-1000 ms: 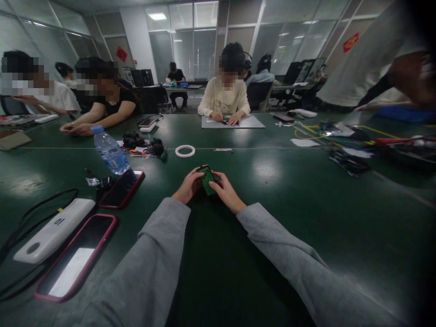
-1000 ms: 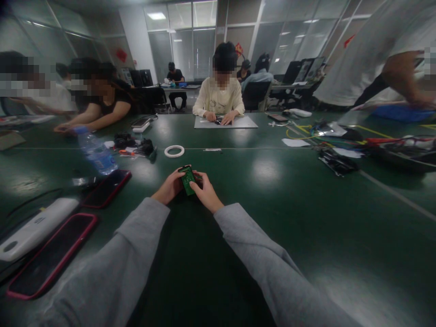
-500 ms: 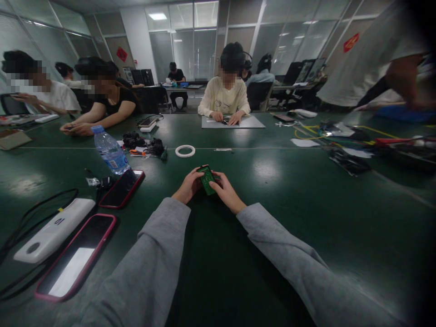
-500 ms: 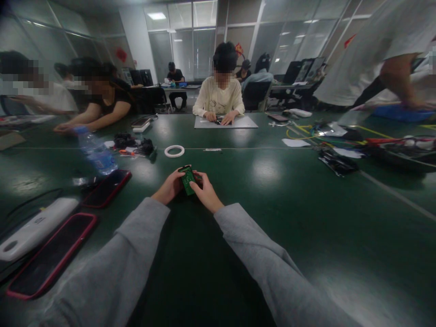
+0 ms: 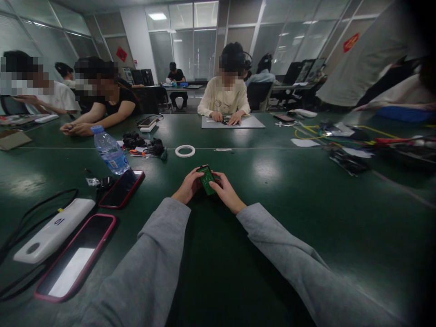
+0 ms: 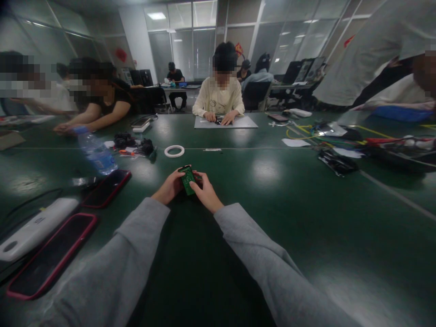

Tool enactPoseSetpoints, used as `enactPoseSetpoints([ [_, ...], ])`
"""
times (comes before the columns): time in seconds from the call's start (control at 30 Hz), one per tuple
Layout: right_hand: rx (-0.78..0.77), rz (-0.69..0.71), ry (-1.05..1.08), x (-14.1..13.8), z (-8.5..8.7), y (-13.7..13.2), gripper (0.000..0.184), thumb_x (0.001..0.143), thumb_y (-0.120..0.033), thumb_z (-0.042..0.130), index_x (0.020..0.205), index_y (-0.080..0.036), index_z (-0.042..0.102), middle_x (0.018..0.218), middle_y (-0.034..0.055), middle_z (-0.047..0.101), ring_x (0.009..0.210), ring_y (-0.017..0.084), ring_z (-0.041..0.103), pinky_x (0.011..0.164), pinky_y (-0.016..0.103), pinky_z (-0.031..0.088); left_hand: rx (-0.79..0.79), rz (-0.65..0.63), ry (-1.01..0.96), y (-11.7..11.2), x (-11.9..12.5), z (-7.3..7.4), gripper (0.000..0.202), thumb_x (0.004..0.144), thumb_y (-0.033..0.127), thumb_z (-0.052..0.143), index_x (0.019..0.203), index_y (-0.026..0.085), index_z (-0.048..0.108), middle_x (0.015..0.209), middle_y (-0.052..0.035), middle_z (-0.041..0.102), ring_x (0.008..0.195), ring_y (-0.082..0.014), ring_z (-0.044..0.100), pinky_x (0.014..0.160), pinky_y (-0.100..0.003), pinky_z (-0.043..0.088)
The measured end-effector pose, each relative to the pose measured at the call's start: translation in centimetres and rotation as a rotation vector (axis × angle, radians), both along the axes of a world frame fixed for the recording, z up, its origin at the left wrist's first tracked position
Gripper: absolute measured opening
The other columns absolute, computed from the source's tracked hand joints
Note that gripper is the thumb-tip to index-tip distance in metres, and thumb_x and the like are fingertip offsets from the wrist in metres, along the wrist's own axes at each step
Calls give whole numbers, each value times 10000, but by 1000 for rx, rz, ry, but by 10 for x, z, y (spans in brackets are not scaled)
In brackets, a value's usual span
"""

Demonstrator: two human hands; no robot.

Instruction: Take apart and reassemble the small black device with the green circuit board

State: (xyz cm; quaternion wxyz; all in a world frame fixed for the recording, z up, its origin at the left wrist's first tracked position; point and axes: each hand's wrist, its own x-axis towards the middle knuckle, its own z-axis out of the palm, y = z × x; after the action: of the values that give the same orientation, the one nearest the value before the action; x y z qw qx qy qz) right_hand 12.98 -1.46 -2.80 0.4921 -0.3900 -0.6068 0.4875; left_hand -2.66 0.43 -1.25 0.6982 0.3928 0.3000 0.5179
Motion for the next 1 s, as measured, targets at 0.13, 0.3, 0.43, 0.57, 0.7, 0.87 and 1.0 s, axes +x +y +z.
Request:
enactPoseSetpoints([
  [0.13,4,-2,9,-1,0,0,498,795,-426,621,1205,-206,441,1236,88,547,1124,208,555,990,399,453,-6,-2,-2,0,1,1,428,742,259,652,1163,201,604,1077,-56,675,929,-174,626,778,-267,470],
  [0.3,-4,-1,12,-1,-2,2,497,794,-428,614,1201,-201,442,1215,91,562,1129,213,554,1000,412,444,-36,13,-8,0,2,3,424,727,225,654,1146,187,610,1059,-62,678,912,-170,626,772,-265,474],
  [0.43,-10,-5,6,-1,-2,2,492,793,-422,611,1202,-203,446,1221,88,555,1141,211,544,1005,407,439,-34,20,-9,1,2,2,407,735,223,650,1139,187,615,1053,-63,677,903,-168,625,767,-264,476],
  [0.57,-10,0,5,0,0,0,486,797,-419,606,1203,-206,444,1219,82,556,1137,206,547,997,397,445,-33,23,-5,1,2,2,408,736,228,652,1140,188,614,1050,-61,677,884,-163,624,765,-268,475],
  [0.7,-3,9,4,0,1,0,495,799,-419,602,1210,-199,437,1236,88,545,1134,201,549,985,383,456,-40,27,-1,0,2,3,415,730,230,657,1141,190,614,1030,-53,678,867,-155,622,767,-267,471],
  [0.87,2,4,1,0,0,0,471,808,-414,594,1203,-204,445,1223,84,554,1131,200,552,993,386,449,-40,25,-8,-1,2,3,409,732,229,659,1137,191,617,1027,-53,676,862,-155,622,778,-275,471],
  [1.0,-10,5,3,0,0,1,471,808,-413,596,1204,-208,444,1216,82,558,1126,200,554,985,388,454,-36,21,-7,0,1,2,413,736,238,662,1144,194,615,1042,-58,675,881,-161,623,787,-277,470],
])
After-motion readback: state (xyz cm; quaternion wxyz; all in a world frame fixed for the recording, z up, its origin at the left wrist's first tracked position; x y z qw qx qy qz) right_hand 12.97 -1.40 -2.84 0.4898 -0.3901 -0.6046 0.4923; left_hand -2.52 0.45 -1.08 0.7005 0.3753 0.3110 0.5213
